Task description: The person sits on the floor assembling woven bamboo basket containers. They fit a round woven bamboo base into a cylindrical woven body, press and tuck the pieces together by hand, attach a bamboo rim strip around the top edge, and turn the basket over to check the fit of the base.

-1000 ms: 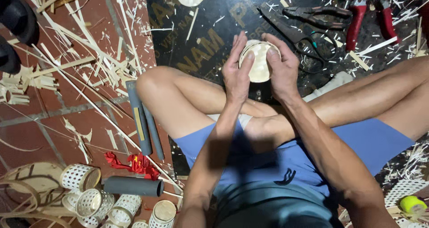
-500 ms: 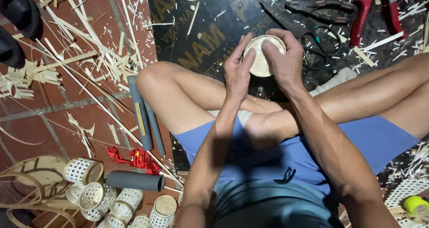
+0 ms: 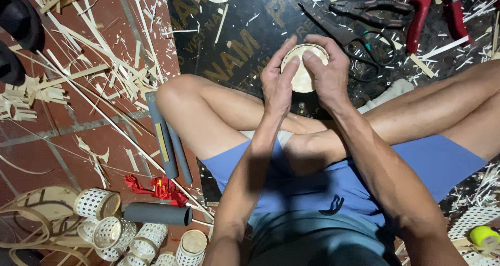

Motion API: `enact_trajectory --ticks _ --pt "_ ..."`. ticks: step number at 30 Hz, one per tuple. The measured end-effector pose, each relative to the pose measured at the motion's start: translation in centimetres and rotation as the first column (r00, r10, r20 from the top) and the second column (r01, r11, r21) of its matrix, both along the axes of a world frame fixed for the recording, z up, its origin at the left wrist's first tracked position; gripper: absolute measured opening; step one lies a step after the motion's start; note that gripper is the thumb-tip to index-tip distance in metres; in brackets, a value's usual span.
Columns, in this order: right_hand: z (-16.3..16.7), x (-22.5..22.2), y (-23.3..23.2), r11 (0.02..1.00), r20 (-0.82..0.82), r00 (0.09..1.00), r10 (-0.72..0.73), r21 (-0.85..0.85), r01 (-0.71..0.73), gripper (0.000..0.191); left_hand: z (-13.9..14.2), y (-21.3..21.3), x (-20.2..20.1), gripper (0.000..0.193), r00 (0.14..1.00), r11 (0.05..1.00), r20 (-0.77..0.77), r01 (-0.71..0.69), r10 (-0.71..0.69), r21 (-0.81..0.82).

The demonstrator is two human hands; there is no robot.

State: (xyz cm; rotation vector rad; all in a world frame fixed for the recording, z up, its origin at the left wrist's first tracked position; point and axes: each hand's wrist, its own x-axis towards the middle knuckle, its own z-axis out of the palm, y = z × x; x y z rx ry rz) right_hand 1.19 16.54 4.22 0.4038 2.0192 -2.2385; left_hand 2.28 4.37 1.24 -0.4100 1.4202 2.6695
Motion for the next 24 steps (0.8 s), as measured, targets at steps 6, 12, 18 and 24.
enact_trajectory --ticks 6,12,18,24 --pt "0.2 1.1 -0.6 0.956 0.039 0.999 -0.032 -0.291 0.042 0.031 1.1 -2.2 -0.8 0.041 0.995 0.986 -0.056 0.068 -0.077 -0.15" --pt "0.1 0.2 0.0 0.993 -0.043 0.999 0.019 0.121 -0.013 0.026 0.4 -1.8 -0.9 0.039 0.998 0.89 0.01 0.057 -0.059 -0.452" --pt "-0.3 0.0 0.0 0.999 -0.053 0.998 0.044 0.032 -0.043 0.03 -0.3 -0.6 0.1 0.045 0.999 0.994 0.034 0.042 -0.039 -0.105" --pt "-0.7 0.1 -0.2 0.996 -0.005 1.0 0.009 -0.084 -0.009 0.028 -0.5 -0.2 -0.1 0.045 0.999 0.997 0.025 0.029 -0.027 -0.066"
